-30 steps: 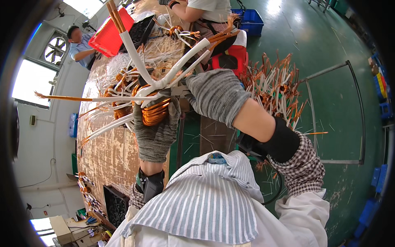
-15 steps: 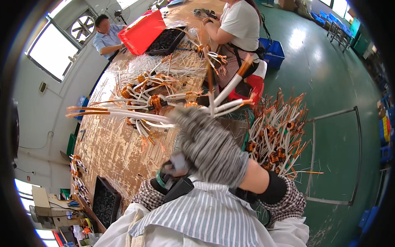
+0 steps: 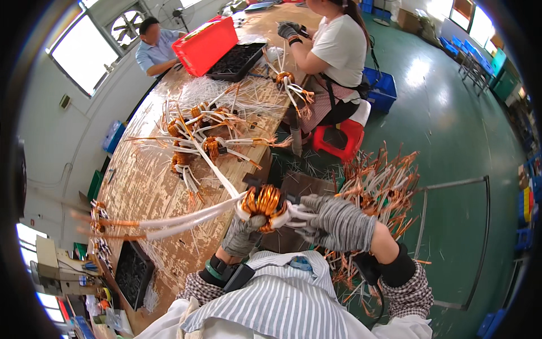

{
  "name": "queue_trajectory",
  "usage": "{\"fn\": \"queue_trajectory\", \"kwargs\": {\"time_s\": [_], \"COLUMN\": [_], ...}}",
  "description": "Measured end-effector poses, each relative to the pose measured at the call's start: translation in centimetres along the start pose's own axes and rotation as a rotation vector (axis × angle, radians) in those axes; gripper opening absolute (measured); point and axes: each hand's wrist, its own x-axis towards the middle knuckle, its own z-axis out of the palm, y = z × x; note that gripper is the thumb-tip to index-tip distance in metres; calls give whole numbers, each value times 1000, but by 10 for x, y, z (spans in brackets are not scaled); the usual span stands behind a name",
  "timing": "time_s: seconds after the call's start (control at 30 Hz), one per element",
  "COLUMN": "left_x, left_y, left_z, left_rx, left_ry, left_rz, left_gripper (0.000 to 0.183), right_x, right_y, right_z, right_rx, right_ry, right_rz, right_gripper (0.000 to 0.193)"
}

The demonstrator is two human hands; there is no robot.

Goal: Grouping and securing white insulated wires around copper toroid coils using zip ties and cutting the excess with pliers.

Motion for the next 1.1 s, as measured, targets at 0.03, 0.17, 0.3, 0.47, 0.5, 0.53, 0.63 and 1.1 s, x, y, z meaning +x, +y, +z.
{"fn": "queue_trajectory", "kwargs": {"time_s": [0.03,0.17,0.3,0.47,0.5,0.53,0.63,1.1], "left_x": [-2,-16,-29,-19,-15,-15,-13,102], "left_y": [2,9,23,53,56,63,82,159], "left_z": [-2,-5,-32,-17,-17,-19,-23,-226], "left_rx": [27,1,403,-216,-108,-113,-393,143], "left_ry": [-4,145,73,55,189,181,349,448], "left_rz": [8,-28,17,219,331,331,287,310], "left_gripper": [61,68,78,87,87,87,61,36], "right_x": [1,8,19,33,41,46,64,110], "right_y": [2,3,-11,-12,-14,-18,-30,0], "right_z": [-3,9,11,30,31,31,42,67], "right_rx": [-9,73,-106,-101,-148,-196,-189,1428], "right_ry": [-48,-59,-124,-32,-25,-21,-3,1172], "right_rz": [-132,-62,-84,89,25,-33,27,152], "right_gripper": [22,21,28,31,31,31,29,30]}}
